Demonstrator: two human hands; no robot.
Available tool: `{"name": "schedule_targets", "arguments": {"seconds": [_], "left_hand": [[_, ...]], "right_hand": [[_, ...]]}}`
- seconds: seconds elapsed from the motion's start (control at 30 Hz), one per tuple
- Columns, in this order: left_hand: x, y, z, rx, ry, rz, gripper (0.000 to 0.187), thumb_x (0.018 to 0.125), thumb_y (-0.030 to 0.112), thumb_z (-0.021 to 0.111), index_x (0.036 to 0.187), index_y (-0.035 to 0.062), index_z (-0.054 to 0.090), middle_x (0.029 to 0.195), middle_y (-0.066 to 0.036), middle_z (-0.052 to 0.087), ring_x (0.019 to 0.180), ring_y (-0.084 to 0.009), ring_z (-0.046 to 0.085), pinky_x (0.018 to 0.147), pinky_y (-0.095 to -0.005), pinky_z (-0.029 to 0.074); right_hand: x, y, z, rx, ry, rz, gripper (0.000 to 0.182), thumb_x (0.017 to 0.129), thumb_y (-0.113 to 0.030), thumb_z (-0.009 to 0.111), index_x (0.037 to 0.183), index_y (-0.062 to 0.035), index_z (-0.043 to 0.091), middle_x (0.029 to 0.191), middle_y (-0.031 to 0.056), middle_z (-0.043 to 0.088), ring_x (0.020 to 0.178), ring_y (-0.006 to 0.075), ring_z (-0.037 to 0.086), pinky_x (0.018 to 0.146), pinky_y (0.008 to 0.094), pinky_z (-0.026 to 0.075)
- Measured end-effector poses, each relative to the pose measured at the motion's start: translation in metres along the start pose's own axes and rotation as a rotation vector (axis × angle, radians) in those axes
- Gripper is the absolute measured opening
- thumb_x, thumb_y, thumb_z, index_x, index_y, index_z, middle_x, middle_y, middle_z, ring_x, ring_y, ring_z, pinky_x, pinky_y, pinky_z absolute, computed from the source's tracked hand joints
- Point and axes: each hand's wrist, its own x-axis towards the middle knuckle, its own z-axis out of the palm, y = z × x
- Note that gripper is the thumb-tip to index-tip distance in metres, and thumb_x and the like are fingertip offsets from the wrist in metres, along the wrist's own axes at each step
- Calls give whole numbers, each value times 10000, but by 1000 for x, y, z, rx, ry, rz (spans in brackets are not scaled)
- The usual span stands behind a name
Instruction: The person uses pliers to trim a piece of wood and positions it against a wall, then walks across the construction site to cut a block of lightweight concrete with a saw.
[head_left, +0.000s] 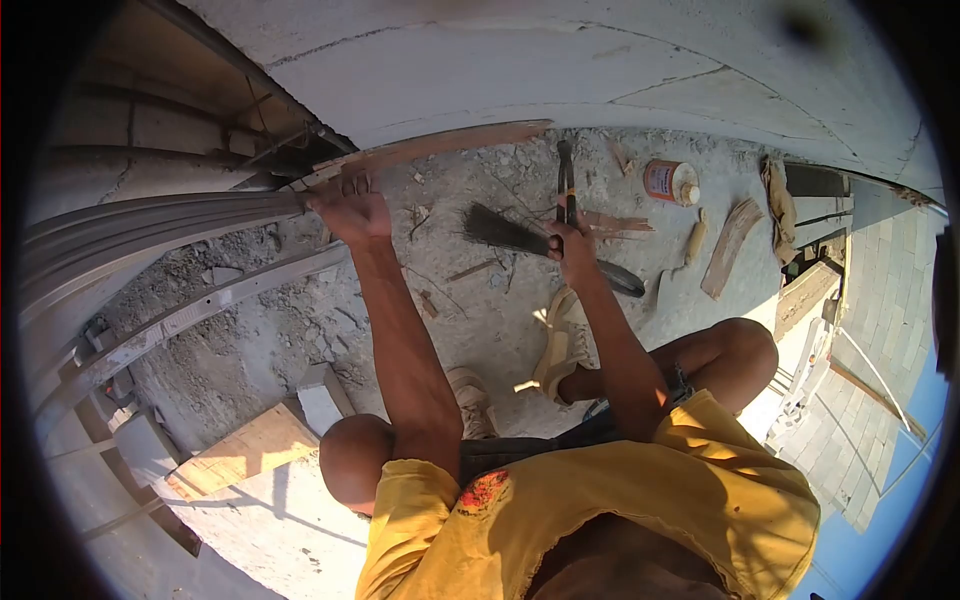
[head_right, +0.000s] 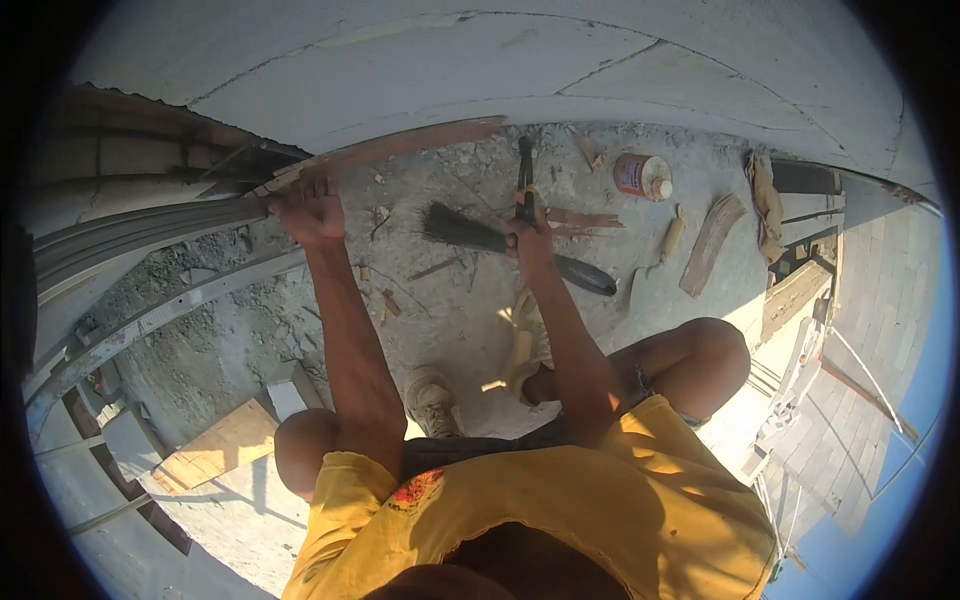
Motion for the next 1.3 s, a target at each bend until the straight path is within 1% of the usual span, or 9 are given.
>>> {"name": "schedule_targets", "arguments": {"seconds": [0.1, 0.2, 0.43, 0.57, 0.83, 0.93, 1.03, 1.17, 1.3], "left_hand": [[-3, -6, -9, 6, -31, 22, 851, 962, 704, 296, 1570, 135, 116, 1598, -146, 130, 1452, -355, 185, 1203, -555, 119], [-2, -12, -14, -14, -57, 34, 818, 961, 710, 288, 1540, 136, 212, 1569, -141, 187, 1438, -342, 213, 1199, -558, 123], [-5, -10, -16, -35, -14, 20, 811, 967, 706, 286, 1523, 116, 258, 1533, -112, 257, 1333, -291, 364, 1170, -536, 185], [-7, -11, -31, -29, -20, 15, 783, 981, 691, 229, 1479, 91, 303, 1495, -132, 323, 1355, -352, 333, 1173, -585, 170], [-4, -8, -20, -31, -10, 31, 786, 979, 694, 227, 1461, 81, 318, 1535, -126, 256, 1366, -354, 321, 1171, -576, 183], [-4, -10, -23, -10, -53, 40, 805, 979, 695, 226, 1469, 61, 303, 1549, -153, 215, 1376, -360, 309, 1173, -573, 187], [4, 0, -29, -59, -72, -29, 827, 981, 690, 228, 1493, 42, 257, 1559, -192, 183, 1403, -368, 281, 1181, -562, 180], [0, 4, -22, -44, -38, -45, 846, 975, 706, 244, 1524, 62, 225, 1501, -128, 297, 1333, -316, 357, 1174, -510, 157], [-3, 0, -27, -44, -53, -24, 865, 980, 699, 237, 1547, 51, 160, 1565, -127, 214, 1381, -315, 320, 1189, -504, 122]], "right_hand": [[1, 7, 2, 212, 191, -104, 484, 907, -24, 605, 1354, -166, 485, 815, -1, 539, 570, 71, 460, 449, 244, 347], [-11, -12, 23, -127, -311, 13, 477, 909, -30, 601, 1345, -169, 467, 797, -9, 525, 556, 68, 457, 448, 244, 347], [0, 13, 12, 99, 202, -72, 488, 912, -39, 587, 1343, -215, 438, 800, -16, 475, 586, 71, 435, 467, 261, 345], [-14, -9, 32, -91, -315, 112, 488, 925, -27, 537, 1360, -223, 431, 846, -2, 478, 599, 73, 434, 497, 247, 350], [-2, 20, 24, 76, 54, 14, 549, 914, -15, 530, 1411, -203, 396, 842, 6, 463, 576, 82, 396, 480, 259, 348], [-16, -1, 52, -619, -532, 114, 551, 912, -42, 615, 1418, -171, 437, 804, -32, 475, 587, 59, 416, 497, 263, 362], [-28, 40, 72, -778, -737, -473, 541, 921, -71, 641, 1420, -165, 453, 754, -51, 488, 558, 37, 405, 484, 245, 347], [-60, 53, 60, -553, -336, -47, 498, 940, -103, 628, 1404, -166, 456, 716, -59, 492, 499, 25, 377, 447, 227, 321], [-85, 54, 25, -595, -240, -89, 445, 943, -113, 620, 1359, -177, 476, 681, -68, 467, 472, 18, 367, 423, 223, 308]]}}
